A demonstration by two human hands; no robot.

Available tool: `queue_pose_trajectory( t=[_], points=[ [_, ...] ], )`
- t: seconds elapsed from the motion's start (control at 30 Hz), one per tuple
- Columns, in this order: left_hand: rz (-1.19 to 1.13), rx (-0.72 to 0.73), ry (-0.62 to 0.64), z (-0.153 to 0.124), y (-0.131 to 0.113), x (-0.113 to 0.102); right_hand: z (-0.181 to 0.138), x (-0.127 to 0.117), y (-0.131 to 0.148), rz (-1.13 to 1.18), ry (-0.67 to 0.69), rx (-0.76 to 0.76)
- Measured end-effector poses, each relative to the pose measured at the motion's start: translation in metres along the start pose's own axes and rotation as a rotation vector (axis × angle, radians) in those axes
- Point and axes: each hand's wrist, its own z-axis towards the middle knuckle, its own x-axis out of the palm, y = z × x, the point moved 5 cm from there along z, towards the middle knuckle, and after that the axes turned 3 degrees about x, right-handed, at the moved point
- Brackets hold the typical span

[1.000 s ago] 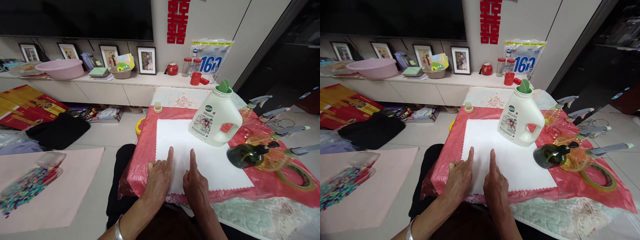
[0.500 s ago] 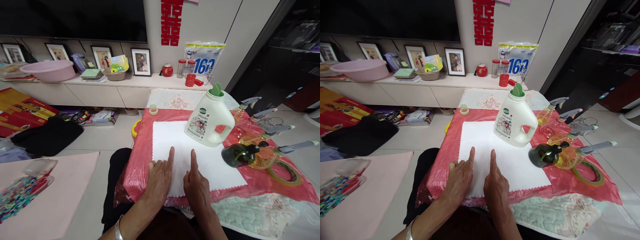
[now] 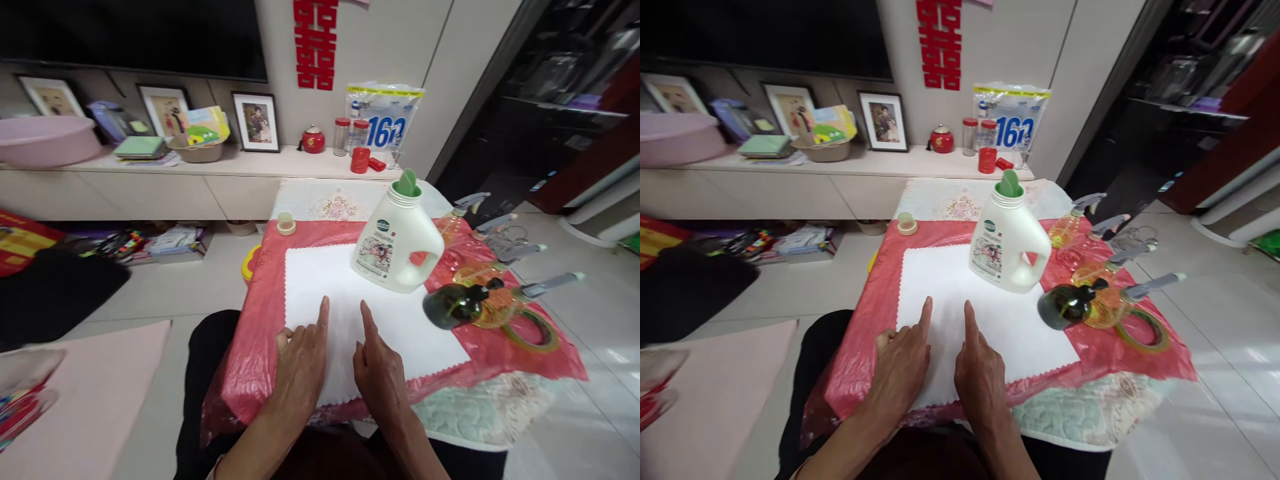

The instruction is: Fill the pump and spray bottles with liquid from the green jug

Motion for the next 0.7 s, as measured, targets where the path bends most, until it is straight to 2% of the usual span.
queue_pose_trajectory(
  t=[0.13,0.23,0.37,0.5,0.7],
  points=[
    [0.023,0.121,-0.072,-0.001,0.001,0.0,0.004,-0.035,-0.028,0.071,-0.275,0.064],
    [-0.01,0.17,-0.119,-0.002,-0.003,0.001,-0.003,-0.062,-0.069,0.077,-0.453,0.218],
    [-0.066,0.14,-0.15,-0.001,-0.008,0.002,-0.017,-0.085,-0.125,0.076,-0.606,0.438],
    [-0.107,0.161,-0.169,0.0,-0.011,0.006,-0.02,-0.082,-0.16,0.082,-0.598,0.61],
    [-0.137,0.187,-0.18,-0.001,-0.012,0.01,-0.008,-0.055,-0.182,0.103,-0.51,0.745]
  ],
)
